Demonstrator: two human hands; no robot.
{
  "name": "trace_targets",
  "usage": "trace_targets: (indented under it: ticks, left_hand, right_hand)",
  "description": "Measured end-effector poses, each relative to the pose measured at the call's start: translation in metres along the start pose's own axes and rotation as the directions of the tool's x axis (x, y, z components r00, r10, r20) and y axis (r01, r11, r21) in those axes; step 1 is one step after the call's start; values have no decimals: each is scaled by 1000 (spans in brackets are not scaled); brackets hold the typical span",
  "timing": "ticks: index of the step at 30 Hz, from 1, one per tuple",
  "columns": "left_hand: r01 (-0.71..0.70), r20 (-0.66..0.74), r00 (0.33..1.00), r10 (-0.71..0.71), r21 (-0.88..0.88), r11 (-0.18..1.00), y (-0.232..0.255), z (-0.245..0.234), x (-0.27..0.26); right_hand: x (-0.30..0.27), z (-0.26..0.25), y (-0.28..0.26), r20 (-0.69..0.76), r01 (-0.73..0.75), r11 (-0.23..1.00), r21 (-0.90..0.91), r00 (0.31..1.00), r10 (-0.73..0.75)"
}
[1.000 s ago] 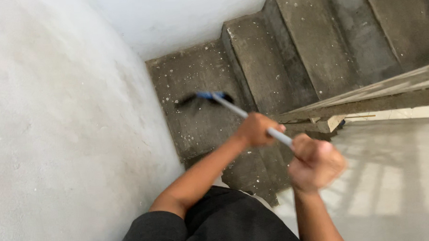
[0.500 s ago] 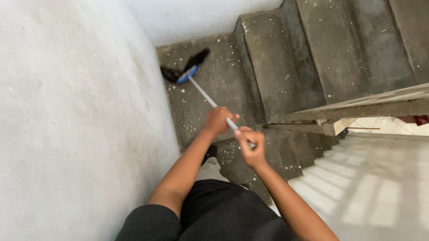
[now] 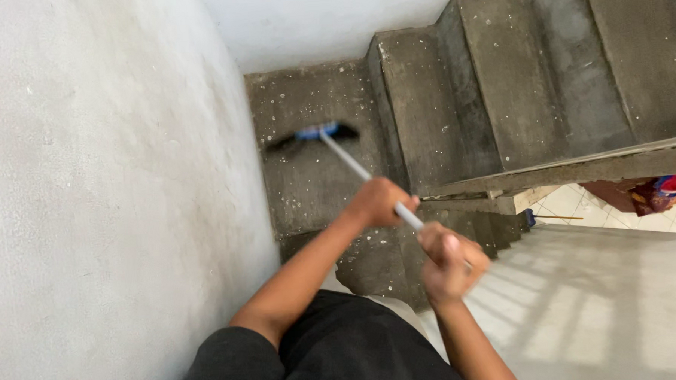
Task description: The person sweeps debris from concrete stairs and a landing using a broom.
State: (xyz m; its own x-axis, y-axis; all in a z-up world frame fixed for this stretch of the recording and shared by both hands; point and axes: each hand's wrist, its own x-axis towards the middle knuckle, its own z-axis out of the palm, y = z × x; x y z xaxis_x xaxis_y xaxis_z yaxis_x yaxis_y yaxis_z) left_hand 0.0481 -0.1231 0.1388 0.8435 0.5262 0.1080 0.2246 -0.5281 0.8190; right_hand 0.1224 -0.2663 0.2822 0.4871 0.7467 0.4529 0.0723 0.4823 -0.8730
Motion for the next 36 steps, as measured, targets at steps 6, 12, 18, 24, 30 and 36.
trace_targets:
  ticks: [6, 12, 18, 24, 30, 36]
  left_hand:
    - [334, -280, 924, -262, 255, 908, -126, -36, 6]
    - [312, -278, 934, -223, 333, 890, -156, 25, -43]
    - [32, -277, 961, 8, 141, 989, -39, 71, -48]
    - [-65, -282, 957, 64, 8, 998, 69, 109, -40]
    - [-141, -383, 909, 166, 93, 986, 88, 98, -38]
    - [-76, -488, 857, 167, 200, 977, -16, 63, -25]
  right_hand:
    - [-3, 26, 159, 107, -294, 897, -331, 932, 345]
    - [-56, 11, 187, 275, -188, 889, -417, 906, 321]
    - [-64, -61, 85, 171, -193, 908, -373, 947, 272]
    - [-37, -92, -30, 40, -287, 956, -61, 956, 290]
    - [-30, -99, -58, 142, -217, 961, 169, 971, 194]
    - [-36, -98, 54, 301, -161, 954, -252, 924, 236]
